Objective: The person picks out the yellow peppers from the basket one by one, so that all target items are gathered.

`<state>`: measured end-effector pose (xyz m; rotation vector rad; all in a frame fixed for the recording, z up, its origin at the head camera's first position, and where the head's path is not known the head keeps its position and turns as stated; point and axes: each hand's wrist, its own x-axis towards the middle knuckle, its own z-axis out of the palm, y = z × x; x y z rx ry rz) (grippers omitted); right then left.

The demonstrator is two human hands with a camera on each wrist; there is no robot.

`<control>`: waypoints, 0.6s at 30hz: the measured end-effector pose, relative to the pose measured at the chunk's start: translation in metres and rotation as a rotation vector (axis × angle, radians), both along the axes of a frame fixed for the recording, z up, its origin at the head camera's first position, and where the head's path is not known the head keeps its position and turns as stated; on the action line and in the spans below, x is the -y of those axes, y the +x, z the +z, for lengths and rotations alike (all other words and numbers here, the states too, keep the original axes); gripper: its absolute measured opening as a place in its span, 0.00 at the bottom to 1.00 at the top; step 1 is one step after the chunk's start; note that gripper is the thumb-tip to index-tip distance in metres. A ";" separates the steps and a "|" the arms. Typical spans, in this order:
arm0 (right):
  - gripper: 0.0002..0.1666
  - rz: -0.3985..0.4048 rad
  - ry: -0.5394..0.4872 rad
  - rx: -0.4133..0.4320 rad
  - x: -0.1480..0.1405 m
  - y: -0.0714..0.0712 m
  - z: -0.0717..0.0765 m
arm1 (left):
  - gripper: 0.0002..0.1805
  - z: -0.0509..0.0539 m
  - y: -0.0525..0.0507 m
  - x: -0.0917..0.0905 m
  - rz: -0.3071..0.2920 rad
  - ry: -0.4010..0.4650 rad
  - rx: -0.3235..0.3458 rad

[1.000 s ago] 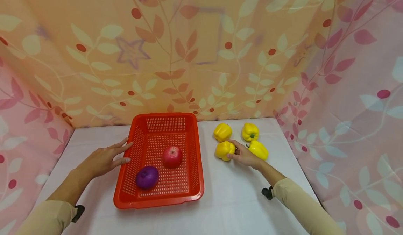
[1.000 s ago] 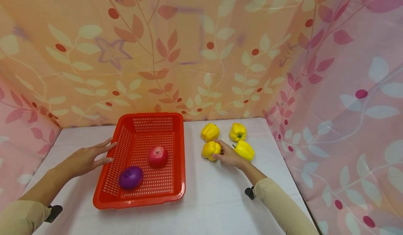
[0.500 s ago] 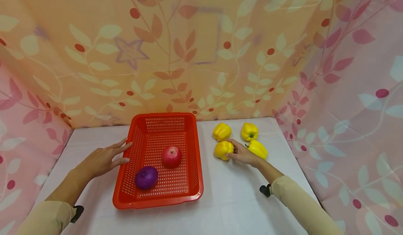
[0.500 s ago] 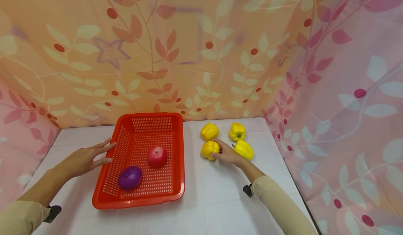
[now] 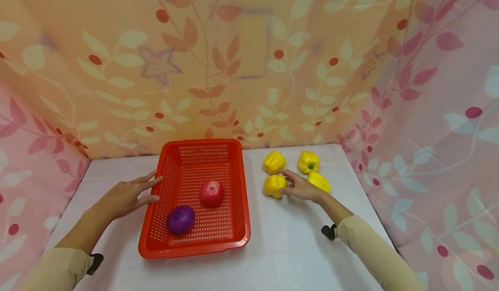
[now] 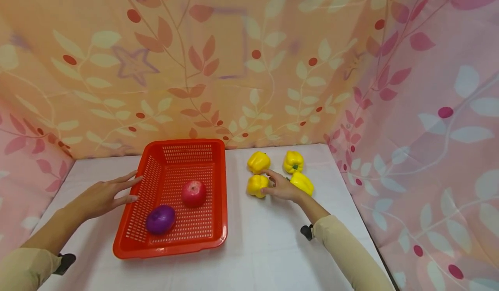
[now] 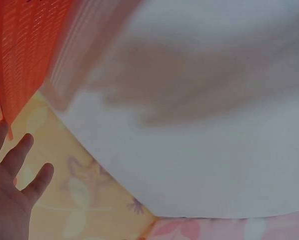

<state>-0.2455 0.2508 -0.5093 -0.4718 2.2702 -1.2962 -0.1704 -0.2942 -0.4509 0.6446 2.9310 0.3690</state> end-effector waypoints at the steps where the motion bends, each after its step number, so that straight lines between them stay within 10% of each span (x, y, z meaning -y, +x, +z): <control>1: 0.43 0.006 0.000 -0.010 0.000 0.000 0.002 | 0.39 0.000 0.000 0.001 -0.004 -0.007 -0.004; 18: 0.45 -0.009 0.283 -0.275 -0.025 -0.010 0.076 | 0.34 0.023 -0.006 0.003 -0.026 -0.027 -0.099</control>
